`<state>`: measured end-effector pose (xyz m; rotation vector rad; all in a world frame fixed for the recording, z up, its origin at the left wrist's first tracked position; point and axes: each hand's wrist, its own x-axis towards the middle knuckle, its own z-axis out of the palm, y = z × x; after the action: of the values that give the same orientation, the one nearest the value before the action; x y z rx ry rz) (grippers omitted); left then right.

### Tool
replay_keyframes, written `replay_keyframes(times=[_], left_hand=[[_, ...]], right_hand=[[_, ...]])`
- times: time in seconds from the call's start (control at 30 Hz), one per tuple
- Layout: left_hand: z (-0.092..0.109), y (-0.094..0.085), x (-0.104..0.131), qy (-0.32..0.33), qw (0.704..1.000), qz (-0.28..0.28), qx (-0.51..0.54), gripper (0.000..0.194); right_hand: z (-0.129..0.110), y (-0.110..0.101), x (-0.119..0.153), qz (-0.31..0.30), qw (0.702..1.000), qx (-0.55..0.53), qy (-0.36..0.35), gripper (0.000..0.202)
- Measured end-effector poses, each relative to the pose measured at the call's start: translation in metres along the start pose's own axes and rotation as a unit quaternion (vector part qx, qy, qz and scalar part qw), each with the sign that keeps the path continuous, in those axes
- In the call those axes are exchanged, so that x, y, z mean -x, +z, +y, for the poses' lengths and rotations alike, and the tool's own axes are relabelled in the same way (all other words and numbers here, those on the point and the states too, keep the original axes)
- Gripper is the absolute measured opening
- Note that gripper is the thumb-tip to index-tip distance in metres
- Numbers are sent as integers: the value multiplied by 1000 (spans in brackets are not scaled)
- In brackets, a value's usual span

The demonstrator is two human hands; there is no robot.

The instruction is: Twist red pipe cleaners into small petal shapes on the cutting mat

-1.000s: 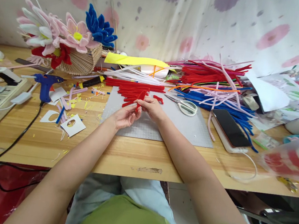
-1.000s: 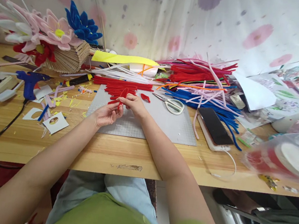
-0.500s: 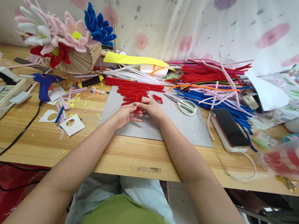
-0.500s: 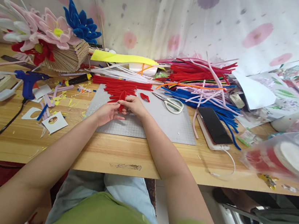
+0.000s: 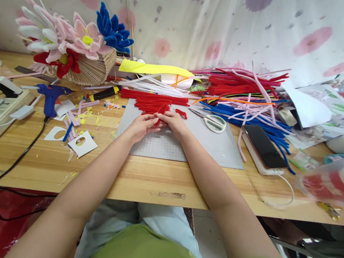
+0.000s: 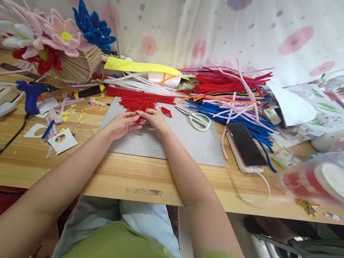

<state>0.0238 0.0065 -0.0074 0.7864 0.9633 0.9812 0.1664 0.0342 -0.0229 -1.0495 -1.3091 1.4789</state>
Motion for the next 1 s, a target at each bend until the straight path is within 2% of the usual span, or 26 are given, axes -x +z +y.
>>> replay_keyframes(times=[0.13, 0.3, 0.5, 0.63, 0.73, 0.83, 1.0], left_hand=[[0, 0, -2, -22, 1000, -1, 15, 3], [0, -2, -1, -70, 996, -37, 42, 17], [3, -2, 2, -84, 995, -48, 23, 11], [3, -1, 1, -95, 994, -47, 29, 11], [2, 2, 1, -65, 997, -27, 12, 7], [1, 6, 1, -11, 1000, 25, -13, 3], [4, 7, 2, 29, 994, 102, 11, 4]], right_hand=[[2, -1, -3, -19, 999, -36, 26, 37], [0, -6, -2, -53, 996, -55, 39, 34], [-7, -8, 2, -98, 989, -80, 75, 32], [-7, -6, 4, -110, 987, -97, 69, 30], [-4, -4, 3, -95, 989, -87, 69, 31], [-1, 0, 3, -66, 994, -61, 58, 32], [0, 5, 5, -34, 999, 33, -23, 36]])
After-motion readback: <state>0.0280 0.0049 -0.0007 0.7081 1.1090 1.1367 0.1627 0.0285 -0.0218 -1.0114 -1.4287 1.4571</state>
